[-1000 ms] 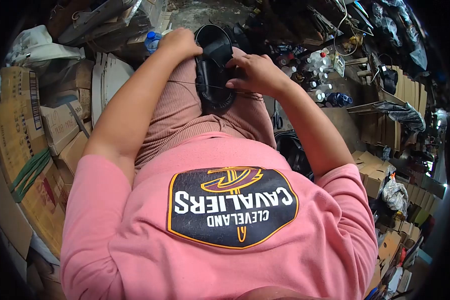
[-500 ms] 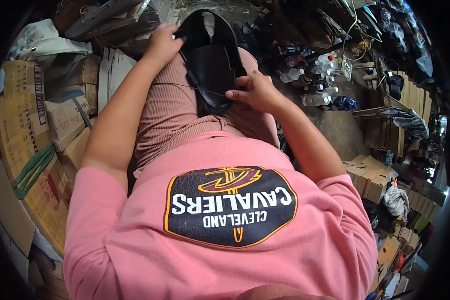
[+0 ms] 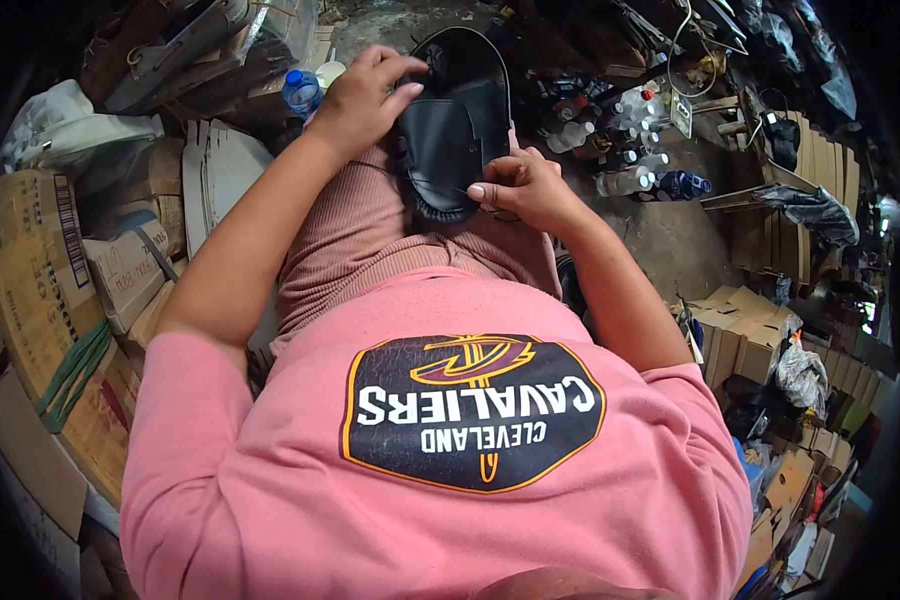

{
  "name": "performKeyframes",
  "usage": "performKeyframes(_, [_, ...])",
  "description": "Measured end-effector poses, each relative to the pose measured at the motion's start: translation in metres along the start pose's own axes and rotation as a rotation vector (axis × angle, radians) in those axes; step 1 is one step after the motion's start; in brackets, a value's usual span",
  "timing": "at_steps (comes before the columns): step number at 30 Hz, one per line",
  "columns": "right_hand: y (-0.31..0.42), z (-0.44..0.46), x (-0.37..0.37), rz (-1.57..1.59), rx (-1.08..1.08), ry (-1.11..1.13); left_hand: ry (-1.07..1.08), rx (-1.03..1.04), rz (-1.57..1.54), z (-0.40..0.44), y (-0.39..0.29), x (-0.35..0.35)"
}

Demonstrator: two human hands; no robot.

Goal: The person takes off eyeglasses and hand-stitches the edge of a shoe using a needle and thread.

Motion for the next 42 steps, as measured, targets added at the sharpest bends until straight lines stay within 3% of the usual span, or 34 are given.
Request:
performKeyframes(3, [0.004, 0.002, 0.0, 0.077, 0.054, -0.038, 0.027, 0.016, -0.067, -0.018, -0.03, -0.029])
performKeyframes(5, [0.003, 0.007, -0.002, -0.077, 0.014, -0.073, 0.273, 0.365, 0.054, -0.03, -0.051, -0.019])
performKeyframes(6, [0.006, 0.009, -0.006, -0.232, -0.023, -0.115, 0.271, 0.418, 0.148, -0.035, -0.057, -0.017])
performKeyframes(7, [0.006, 0.011, -0.008, -0.233, -0.03, -0.112, 0.268, 0.415, 0.155, -0.035, -0.055, -0.015])
performKeyframes(9, [0.014, 0.009, -0.016, -0.344, -0.084, -0.168, 0.498, 0.371, 0.211, -0.033, -0.042, 0.007])
performKeyframes(10, [0.027, 0.002, -0.021, -0.476, -0.223, -0.236, 0.576, 0.351, 0.216, -0.031, -0.038, 0.017])
performKeyframes(11, [0.023, 0.001, -0.025, -0.475, -0.218, -0.239, 0.579, 0.355, 0.212, -0.029, -0.041, 0.02])
performKeyframes(14, [-0.005, 0.009, -0.027, -0.049, 0.035, -0.002, 0.553, 0.478, 0.39, -0.024, -0.052, 0.031])
performKeyframes(17, [0.009, 0.0, -0.033, -0.146, -0.054, -0.033, 0.531, 0.578, 0.496, -0.023, -0.055, 0.047])
performKeyframes(21, [0.013, 0.004, -0.029, -0.222, -0.018, 0.02, 0.504, 0.678, 0.548, -0.033, -0.056, 0.051])
performKeyframes(22, [0.018, 0.006, -0.028, -0.371, -0.146, -0.048, 0.502, 0.688, 0.583, -0.038, -0.056, 0.051])
performKeyframes(23, [0.025, 0.006, -0.025, -0.517, -0.273, -0.114, 0.507, 0.689, 0.579, -0.044, -0.056, 0.048])
performKeyframes(25, [0.021, 0.012, -0.02, -0.484, -0.238, -0.048, 0.494, 0.686, 0.572, -0.054, -0.058, 0.043])
performKeyframes(27, [0.024, 0.018, -0.016, -0.544, -0.333, -0.039, 0.505, 0.626, 0.553, -0.054, -0.06, 0.039])
performKeyframes(28, [0.019, 0.025, -0.014, -0.479, -0.263, 0.064, 0.537, 0.535, 0.52, -0.049, -0.056, 0.037])
performKeyframes(30, [0.026, 0.022, -0.015, -0.508, -0.284, 0.02, 0.563, 0.445, 0.486, -0.037, -0.059, 0.026])
performKeyframes(32, [0.034, 0.015, -0.012, -0.537, -0.303, -0.026, 0.611, 0.153, 0.05, -0.023, -0.056, 0.016])
performKeyframes(34, [0.043, 0.001, -0.03, -0.28, -0.325, -0.339, 0.527, 0.184, -0.097, -0.015, -0.057, 0.022])
performKeyframes(35, [0.041, -0.001, -0.03, -0.28, -0.322, -0.335, 0.443, 0.213, -0.242, -0.009, -0.061, 0.021])
performKeyframes(37, [0.026, -0.001, -0.028, 0.008, -0.228, -0.222, 0.502, 0.193, -0.29, -0.009, -0.062, 0.035])
performKeyframes(38, [0.035, -0.006, -0.022, -0.161, -0.209, -0.143, 0.552, 0.175, -0.277, -0.01, -0.062, 0.044])
performKeyframes(39, [0.025, -0.006, -0.013, -0.079, -0.13, -0.042, 0.601, 0.161, -0.263, -0.01, -0.062, 0.053])
performKeyframes(42, [0.029, -0.004, -0.007, -0.206, -0.163, 0.045, 0.653, 0.084, -0.327, -0.006, -0.056, 0.065])
Point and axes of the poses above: each hand's wrist, its own z-axis towards the middle knuckle, its own x-axis out of the palm, y = z × x, the point moved 7 cm from there along z, towards the middle knuckle, and after that the axes turned 1 degree about z, right-handed, at the moved point
